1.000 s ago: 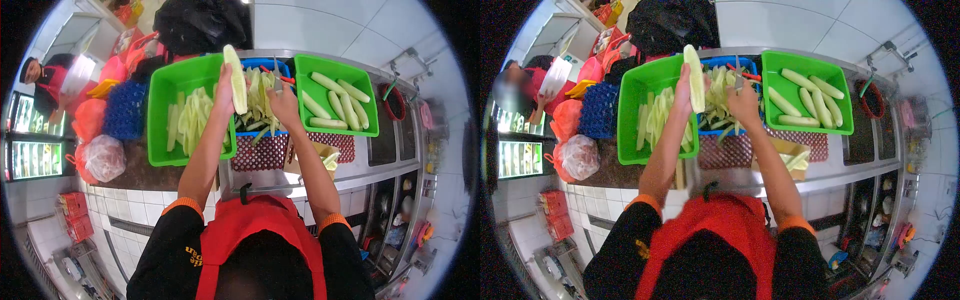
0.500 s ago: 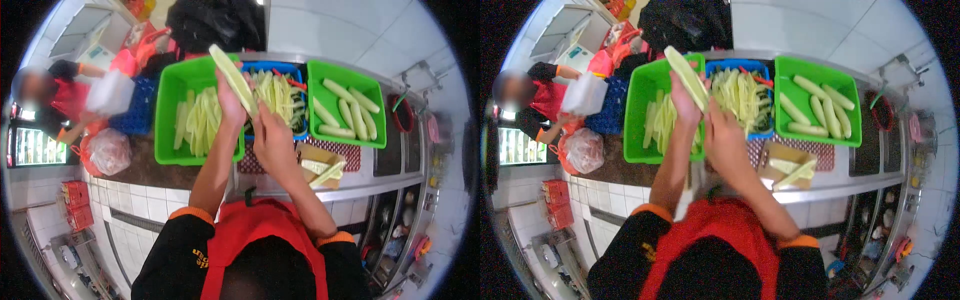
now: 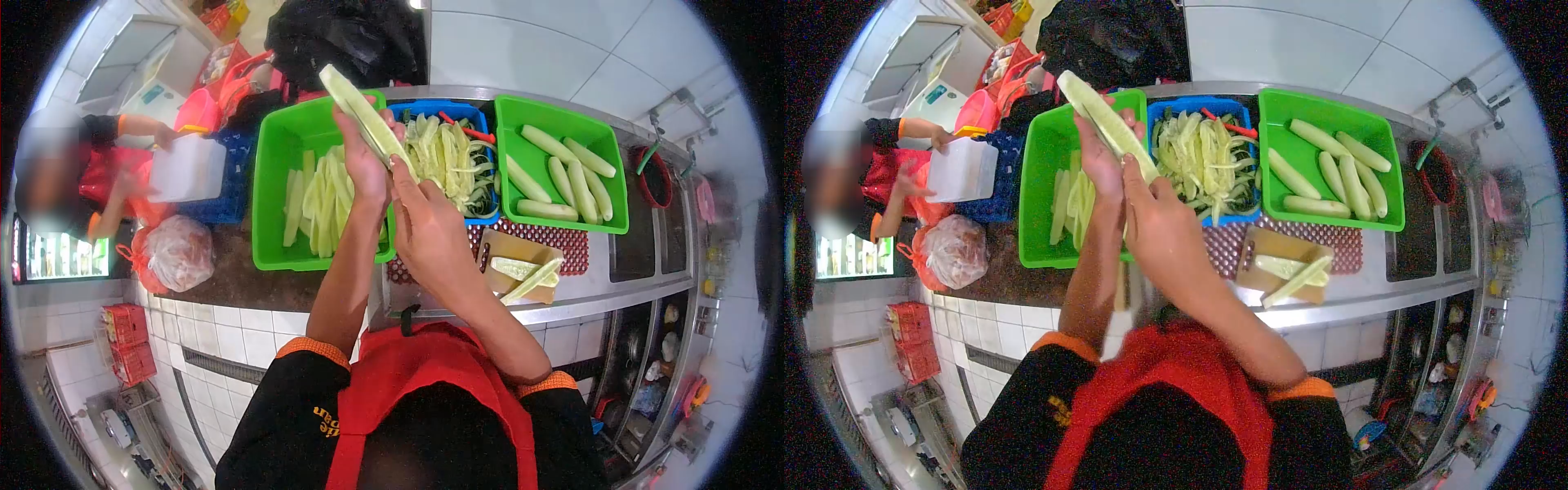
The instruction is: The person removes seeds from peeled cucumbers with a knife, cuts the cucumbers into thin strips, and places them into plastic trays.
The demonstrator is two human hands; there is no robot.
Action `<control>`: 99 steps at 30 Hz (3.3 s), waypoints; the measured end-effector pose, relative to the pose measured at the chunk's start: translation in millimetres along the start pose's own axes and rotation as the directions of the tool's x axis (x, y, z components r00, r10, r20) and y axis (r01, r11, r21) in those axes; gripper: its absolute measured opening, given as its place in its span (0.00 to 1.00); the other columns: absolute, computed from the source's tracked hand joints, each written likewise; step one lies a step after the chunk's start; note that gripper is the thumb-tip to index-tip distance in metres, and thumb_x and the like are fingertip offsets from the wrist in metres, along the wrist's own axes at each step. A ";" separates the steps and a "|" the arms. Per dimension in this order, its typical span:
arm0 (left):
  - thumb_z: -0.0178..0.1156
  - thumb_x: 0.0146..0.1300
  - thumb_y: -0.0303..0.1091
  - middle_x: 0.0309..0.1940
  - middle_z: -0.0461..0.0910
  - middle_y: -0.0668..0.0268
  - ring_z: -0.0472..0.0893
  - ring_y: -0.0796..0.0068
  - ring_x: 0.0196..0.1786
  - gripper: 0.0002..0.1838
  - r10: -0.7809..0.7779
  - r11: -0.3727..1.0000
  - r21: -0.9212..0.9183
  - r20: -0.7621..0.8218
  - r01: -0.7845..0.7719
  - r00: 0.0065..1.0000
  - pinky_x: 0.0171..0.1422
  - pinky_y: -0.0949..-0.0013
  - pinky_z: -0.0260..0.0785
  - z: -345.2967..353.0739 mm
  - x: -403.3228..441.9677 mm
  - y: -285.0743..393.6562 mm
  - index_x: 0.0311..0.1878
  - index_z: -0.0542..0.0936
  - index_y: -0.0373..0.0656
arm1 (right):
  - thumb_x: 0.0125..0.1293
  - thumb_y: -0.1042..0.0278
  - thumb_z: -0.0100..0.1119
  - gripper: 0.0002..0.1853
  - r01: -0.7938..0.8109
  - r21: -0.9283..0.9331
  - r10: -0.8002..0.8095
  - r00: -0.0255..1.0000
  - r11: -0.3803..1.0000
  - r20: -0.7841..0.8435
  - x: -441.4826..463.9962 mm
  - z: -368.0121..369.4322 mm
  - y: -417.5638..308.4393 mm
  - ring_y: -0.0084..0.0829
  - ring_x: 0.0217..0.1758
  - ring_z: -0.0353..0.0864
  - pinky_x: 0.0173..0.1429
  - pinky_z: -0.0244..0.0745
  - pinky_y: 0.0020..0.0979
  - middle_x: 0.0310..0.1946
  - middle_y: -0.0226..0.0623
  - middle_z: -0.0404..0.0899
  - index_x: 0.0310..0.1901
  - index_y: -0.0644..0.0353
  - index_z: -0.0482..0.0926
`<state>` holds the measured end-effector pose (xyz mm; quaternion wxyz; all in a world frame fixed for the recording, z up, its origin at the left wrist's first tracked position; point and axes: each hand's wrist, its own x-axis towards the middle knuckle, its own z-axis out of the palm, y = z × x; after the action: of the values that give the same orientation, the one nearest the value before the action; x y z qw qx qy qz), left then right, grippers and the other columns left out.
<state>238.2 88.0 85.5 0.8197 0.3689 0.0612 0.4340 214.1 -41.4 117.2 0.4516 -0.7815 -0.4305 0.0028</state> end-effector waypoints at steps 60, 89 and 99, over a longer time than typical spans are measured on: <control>0.38 0.74 0.54 0.50 0.74 0.63 0.74 0.66 0.47 0.27 -0.258 0.895 -0.286 0.294 0.343 0.920 0.56 0.63 0.68 19.5 6.6 1.9 0.70 0.61 0.51 | 0.61 0.73 0.60 0.12 0.086 -0.108 -0.103 0.981 0.990 -0.165 26.8 -68.2 53.9 0.38 0.22 0.77 0.29 0.71 0.32 0.29 0.44 0.81 0.47 0.57 0.83; 0.40 0.74 0.54 0.36 0.71 0.64 0.72 0.68 0.35 0.21 -0.179 0.980 -0.106 -0.131 0.166 0.975 0.38 0.71 0.67 -3.3 20.6 -39.6 0.51 0.71 0.47 | 0.68 0.68 0.57 0.15 -0.664 0.663 0.508 0.726 0.345 0.463 -30.4 -43.8 68.9 0.21 0.17 0.70 0.17 0.63 0.22 0.25 0.32 0.77 0.55 0.63 0.77; 0.36 0.74 0.54 0.29 0.72 0.64 0.73 0.70 0.28 0.23 -0.506 0.845 0.019 -0.297 0.535 0.810 0.31 0.66 0.71 -24.4 31.2 -76.8 0.46 0.71 0.43 | 0.66 0.66 0.58 0.23 -0.595 0.574 0.605 0.769 0.562 0.205 -14.0 -20.1 119.7 0.21 0.22 0.73 0.22 0.68 0.23 0.32 0.36 0.76 0.61 0.63 0.69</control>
<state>298.3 98.1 24.3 0.8701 0.3136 0.2975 0.2370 293.5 -91.5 38.9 0.6531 -0.6914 -0.1108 0.2884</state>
